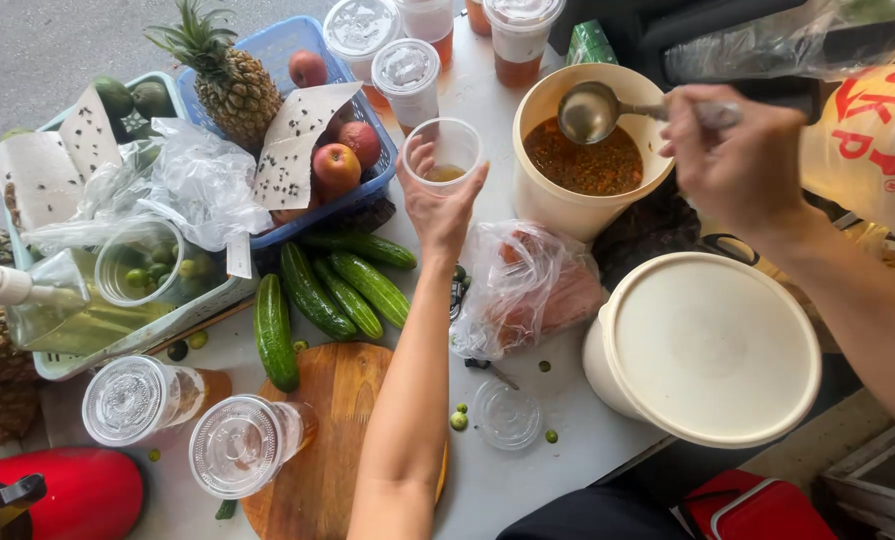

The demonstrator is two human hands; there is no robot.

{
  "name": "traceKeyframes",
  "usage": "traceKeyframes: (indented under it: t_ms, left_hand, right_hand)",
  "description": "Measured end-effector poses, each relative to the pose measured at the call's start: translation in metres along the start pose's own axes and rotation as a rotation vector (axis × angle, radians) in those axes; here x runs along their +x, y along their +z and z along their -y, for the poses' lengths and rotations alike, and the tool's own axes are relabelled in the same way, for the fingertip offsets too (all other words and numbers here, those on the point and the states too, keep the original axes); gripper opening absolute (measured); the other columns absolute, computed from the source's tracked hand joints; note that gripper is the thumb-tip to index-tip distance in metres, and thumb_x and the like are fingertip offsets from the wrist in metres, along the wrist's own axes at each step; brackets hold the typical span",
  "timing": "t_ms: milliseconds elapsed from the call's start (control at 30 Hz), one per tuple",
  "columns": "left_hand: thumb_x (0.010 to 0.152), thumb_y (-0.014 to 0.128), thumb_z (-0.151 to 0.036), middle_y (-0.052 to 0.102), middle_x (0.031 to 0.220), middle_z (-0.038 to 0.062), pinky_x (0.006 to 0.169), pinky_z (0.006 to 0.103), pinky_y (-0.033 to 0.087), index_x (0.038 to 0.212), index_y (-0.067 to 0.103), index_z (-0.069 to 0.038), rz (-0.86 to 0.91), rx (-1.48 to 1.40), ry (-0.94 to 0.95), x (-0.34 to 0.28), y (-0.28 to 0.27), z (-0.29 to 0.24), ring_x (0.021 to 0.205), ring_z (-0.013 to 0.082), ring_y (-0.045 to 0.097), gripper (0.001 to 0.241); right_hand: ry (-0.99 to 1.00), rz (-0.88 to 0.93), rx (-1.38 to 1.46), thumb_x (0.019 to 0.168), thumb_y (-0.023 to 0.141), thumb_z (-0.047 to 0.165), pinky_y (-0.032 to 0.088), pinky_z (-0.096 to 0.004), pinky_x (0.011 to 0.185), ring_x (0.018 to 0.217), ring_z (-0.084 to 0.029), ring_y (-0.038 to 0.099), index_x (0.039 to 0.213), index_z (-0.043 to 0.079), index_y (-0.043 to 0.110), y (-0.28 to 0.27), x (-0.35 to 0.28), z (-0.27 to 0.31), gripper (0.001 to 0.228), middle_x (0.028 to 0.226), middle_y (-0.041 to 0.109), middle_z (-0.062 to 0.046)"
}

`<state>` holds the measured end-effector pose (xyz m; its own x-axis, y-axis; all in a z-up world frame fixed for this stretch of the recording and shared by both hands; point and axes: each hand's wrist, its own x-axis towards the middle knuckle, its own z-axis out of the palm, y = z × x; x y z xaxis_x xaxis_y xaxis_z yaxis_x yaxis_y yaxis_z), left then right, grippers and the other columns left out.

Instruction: Preparing and storing drinks and ingredients in a food preparation area.

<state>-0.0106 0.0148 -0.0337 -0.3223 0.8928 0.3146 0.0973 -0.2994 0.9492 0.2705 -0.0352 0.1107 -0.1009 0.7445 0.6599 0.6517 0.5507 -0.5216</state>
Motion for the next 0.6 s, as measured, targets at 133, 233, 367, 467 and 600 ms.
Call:
traceKeyframes:
  t_ms: [133,233,367,467,600]
  left_hand:
    - [0.070,0.097,-0.026,0.056,0.136,0.017,0.107,0.0389,0.050,0.148,0.036,-0.006,-0.078,0.079,0.049,0.000,-0.003,0.031,0.126,0.0282,0.058,0.101]
    - [0.069,0.099,-0.026,0.055,0.138,0.020,0.107,0.0399,0.049,0.151,0.033,-0.006,-0.082,0.082,-0.016,-0.001,-0.003,0.036,0.129,0.0304,0.056,0.108]
    - [0.065,0.095,-0.025,0.048,0.145,0.022,0.105,0.0389,0.053,0.159,0.016,-0.007,-0.023,-0.050,-0.090,-0.010,-0.017,0.010,0.128,0.0293,0.058,0.124]
    - [0.072,0.094,-0.016,0.048,0.147,0.027,0.111,0.0424,0.042,0.159,0.012,0.000,-0.065,0.203,-0.030,-0.035,-0.038,0.009,0.131,0.0333,0.054,0.121]
    - [0.090,0.075,-0.004,0.067,0.132,0.017,0.106,0.0385,0.054,0.135,0.062,-0.002,-0.205,0.437,0.104,-0.101,-0.087,-0.089,0.121,0.0275,0.067,0.046]
  right_hand:
    - [-0.178,0.077,-0.334,0.116,0.065,0.009,0.055,-0.036,0.062,0.063,-0.027,0.069,0.097,-0.007,0.070,0.022,0.005,-0.007,0.025,0.069,0.067,-0.018]
    - [-0.138,0.078,-0.435,0.110,0.067,0.008,0.055,-0.038,0.061,0.060,-0.027,0.068,0.087,-0.003,0.069,0.042,0.034,-0.026,0.026,0.062,0.064,-0.015]
    - [-0.119,0.088,-0.534,0.104,0.068,0.008,0.056,-0.039,0.060,0.059,-0.028,0.067,0.075,-0.002,0.066,0.064,0.057,-0.042,0.031,0.060,0.063,-0.016]
    - [-0.047,0.098,-0.438,0.104,0.068,0.009,0.057,-0.039,0.061,0.060,-0.029,0.069,0.069,-0.003,0.066,0.070,0.062,-0.050,0.037,0.062,0.065,-0.016]
    - [0.147,0.074,-0.133,0.107,0.062,0.006,0.061,-0.031,0.061,0.065,-0.019,0.074,0.082,-0.005,0.070,0.051,0.050,-0.055,0.029,0.072,0.071,-0.013]
